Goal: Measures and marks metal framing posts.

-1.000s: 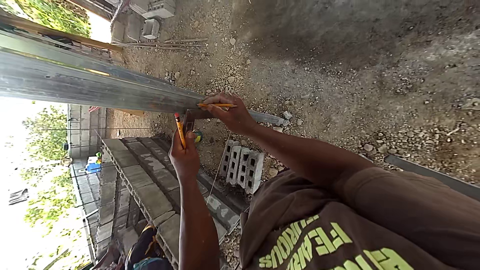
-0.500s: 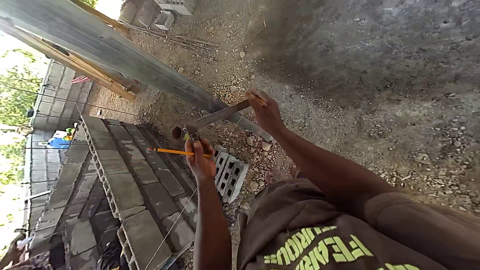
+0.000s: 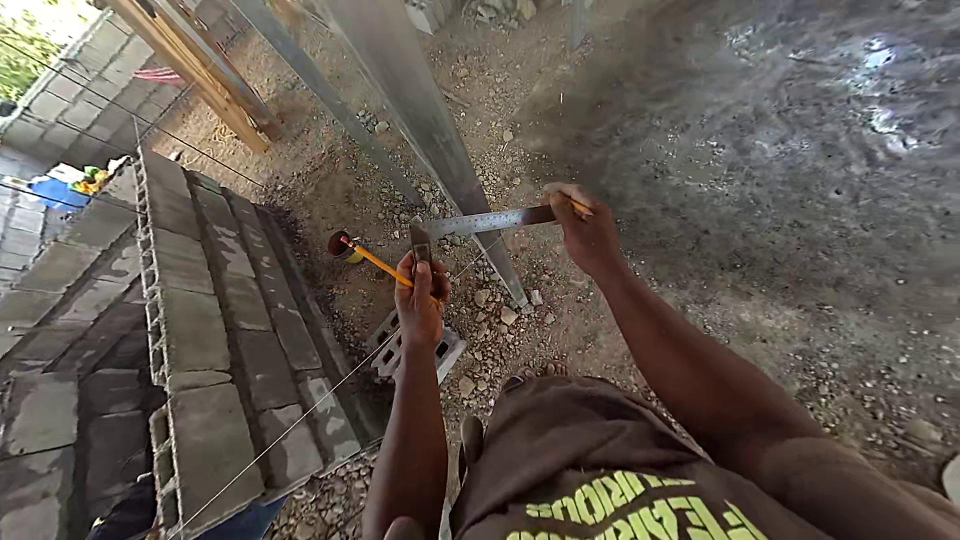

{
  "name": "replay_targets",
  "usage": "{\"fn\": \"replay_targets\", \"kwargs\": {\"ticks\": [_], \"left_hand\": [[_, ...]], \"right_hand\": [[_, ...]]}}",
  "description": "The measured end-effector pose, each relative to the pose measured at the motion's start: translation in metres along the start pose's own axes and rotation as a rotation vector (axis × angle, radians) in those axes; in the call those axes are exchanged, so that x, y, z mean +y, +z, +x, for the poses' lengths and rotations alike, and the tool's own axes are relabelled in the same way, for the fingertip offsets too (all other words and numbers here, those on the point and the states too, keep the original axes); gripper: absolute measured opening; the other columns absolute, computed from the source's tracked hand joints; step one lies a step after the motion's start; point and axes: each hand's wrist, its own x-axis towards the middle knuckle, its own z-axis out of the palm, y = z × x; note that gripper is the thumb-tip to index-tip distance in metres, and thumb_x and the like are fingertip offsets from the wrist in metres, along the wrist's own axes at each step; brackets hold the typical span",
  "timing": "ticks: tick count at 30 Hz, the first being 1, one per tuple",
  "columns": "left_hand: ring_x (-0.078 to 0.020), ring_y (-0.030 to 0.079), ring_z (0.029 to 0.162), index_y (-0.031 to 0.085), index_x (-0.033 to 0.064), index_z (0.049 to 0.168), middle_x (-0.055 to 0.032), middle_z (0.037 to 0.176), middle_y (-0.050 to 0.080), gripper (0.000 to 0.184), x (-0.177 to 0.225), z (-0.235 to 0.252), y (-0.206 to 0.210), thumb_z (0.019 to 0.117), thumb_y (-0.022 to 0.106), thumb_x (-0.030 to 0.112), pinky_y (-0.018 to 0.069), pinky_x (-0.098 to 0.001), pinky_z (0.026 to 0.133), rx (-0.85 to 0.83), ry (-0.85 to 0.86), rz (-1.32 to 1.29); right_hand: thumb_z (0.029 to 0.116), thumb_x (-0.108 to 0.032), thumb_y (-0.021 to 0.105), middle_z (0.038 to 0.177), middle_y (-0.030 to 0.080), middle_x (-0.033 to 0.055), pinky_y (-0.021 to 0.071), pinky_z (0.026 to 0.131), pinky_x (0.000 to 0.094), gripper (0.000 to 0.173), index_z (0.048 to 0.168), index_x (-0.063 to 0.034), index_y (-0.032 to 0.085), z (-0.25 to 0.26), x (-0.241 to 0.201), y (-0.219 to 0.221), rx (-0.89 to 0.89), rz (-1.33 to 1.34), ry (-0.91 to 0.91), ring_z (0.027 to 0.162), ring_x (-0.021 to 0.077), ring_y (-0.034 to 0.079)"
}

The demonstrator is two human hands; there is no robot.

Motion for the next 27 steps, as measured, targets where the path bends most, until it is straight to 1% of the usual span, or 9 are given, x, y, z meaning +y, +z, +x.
{"fn": "replay_targets", "kwargs": {"ticks": [4,7,9,13,15,17,20,23,27], "left_hand": [[-0.0112,0.061,0.065,0.054,0.0154,0.138,-0.0056,0.100,0.069,0.033,0.021,0.002,-0.012,0.1083,0.052,0.031,0.0527,-0.0237,0.055,-0.075,0.104,0.209],[-0.0089,0.055,0.060,0.052,0.0189,0.147,-0.0025,0.105,0.071,0.039,0.054,0.003,-0.021,0.1096,0.049,0.029,0.0472,-0.0228,0.051,-0.176,0.234,0.559],[-0.0088,0.056,0.059,0.053,0.0176,0.146,-0.0023,0.102,0.071,0.039,0.075,0.010,-0.021,0.1093,0.049,0.029,0.0477,-0.0247,0.051,-0.218,0.316,0.775],[-0.0145,0.068,0.084,0.060,0.0115,0.140,-0.0078,0.106,0.072,0.037,0.096,0.033,-0.014,0.1079,0.052,0.029,0.0574,-0.0372,0.077,-0.274,0.419,1.003],[-0.0199,0.069,0.095,0.061,0.0131,0.139,-0.0107,0.114,0.071,0.035,0.095,0.037,-0.009,0.1078,0.052,0.025,0.0569,-0.0438,0.085,-0.296,0.428,1.057],[-0.0250,0.069,0.100,0.061,0.0133,0.140,-0.0131,0.120,0.070,0.035,0.090,0.040,-0.004,0.1075,0.053,0.024,0.0562,-0.0490,0.087,-0.301,0.447,1.102],[-0.0262,0.069,0.106,0.060,0.0131,0.142,-0.0129,0.127,0.069,0.037,0.077,0.045,0.001,0.1081,0.052,0.026,0.0552,-0.0505,0.091,-0.309,0.463,1.130],[-0.0252,0.070,0.100,0.061,0.0136,0.141,-0.0119,0.124,0.070,0.036,0.064,0.048,0.007,0.1079,0.053,0.026,0.0564,-0.0502,0.087,-0.300,0.491,1.156],[-0.0268,0.069,0.109,0.059,0.0165,0.144,-0.0128,0.128,0.069,0.039,0.063,0.046,0.017,0.1082,0.052,0.029,0.0542,-0.0514,0.094,-0.240,0.474,1.235]], "right_hand": [[0.1094,-0.027,0.049,0.119,0.071,0.0100,0.0596,0.095,0.0398,0.034,0.129,-0.0042,0.066,-0.001,0.008,0.007,-0.050,0.065,0.064,0.107,0.0167,0.070],[0.1095,-0.028,0.050,0.124,0.070,0.0124,0.0592,0.097,0.0424,0.036,0.132,-0.0034,0.064,-0.009,0.021,0.015,-0.083,0.118,0.138,0.114,0.0202,0.069],[0.1094,-0.027,0.050,0.124,0.070,0.0130,0.0593,0.097,0.0412,0.036,0.133,-0.0030,0.063,-0.017,0.026,0.019,-0.059,0.112,0.157,0.115,0.0203,0.069],[0.1091,-0.028,0.049,0.122,0.071,0.0131,0.0590,0.096,0.0394,0.037,0.132,-0.0026,0.064,-0.031,0.037,0.020,-0.055,0.069,0.153,0.111,0.0190,0.070],[0.1090,-0.026,0.050,0.120,0.071,0.0140,0.0594,0.094,0.0388,0.037,0.132,-0.0007,0.063,-0.039,0.039,0.021,-0.057,0.078,0.161,0.108,0.0191,0.071],[0.1094,-0.028,0.049,0.121,0.071,0.0138,0.0603,0.093,0.0401,0.038,0.133,-0.0023,0.062,-0.045,0.035,0.019,-0.079,0.082,0.180,0.108,0.0201,0.071],[0.1102,-0.032,0.048,0.120,0.071,0.0116,0.0605,0.091,0.0415,0.037,0.132,-0.0066,0.063,-0.047,0.032,0.010,-0.124,0.071,0.191,0.107,0.0203,0.071],[0.1107,-0.032,0.046,0.119,0.071,0.0095,0.0605,0.090,0.0395,0.037,0.132,-0.0073,0.062,-0.040,0.043,-0.002,-0.188,0.068,0.197,0.106,0.0185,0.071],[0.1101,-0.029,0.049,0.117,0.072,0.0085,0.0607,0.090,0.0377,0.035,0.133,-0.0066,0.063,-0.027,0.068,-0.022,-0.285,0.087,0.161,0.103,0.0176,0.072]]}}
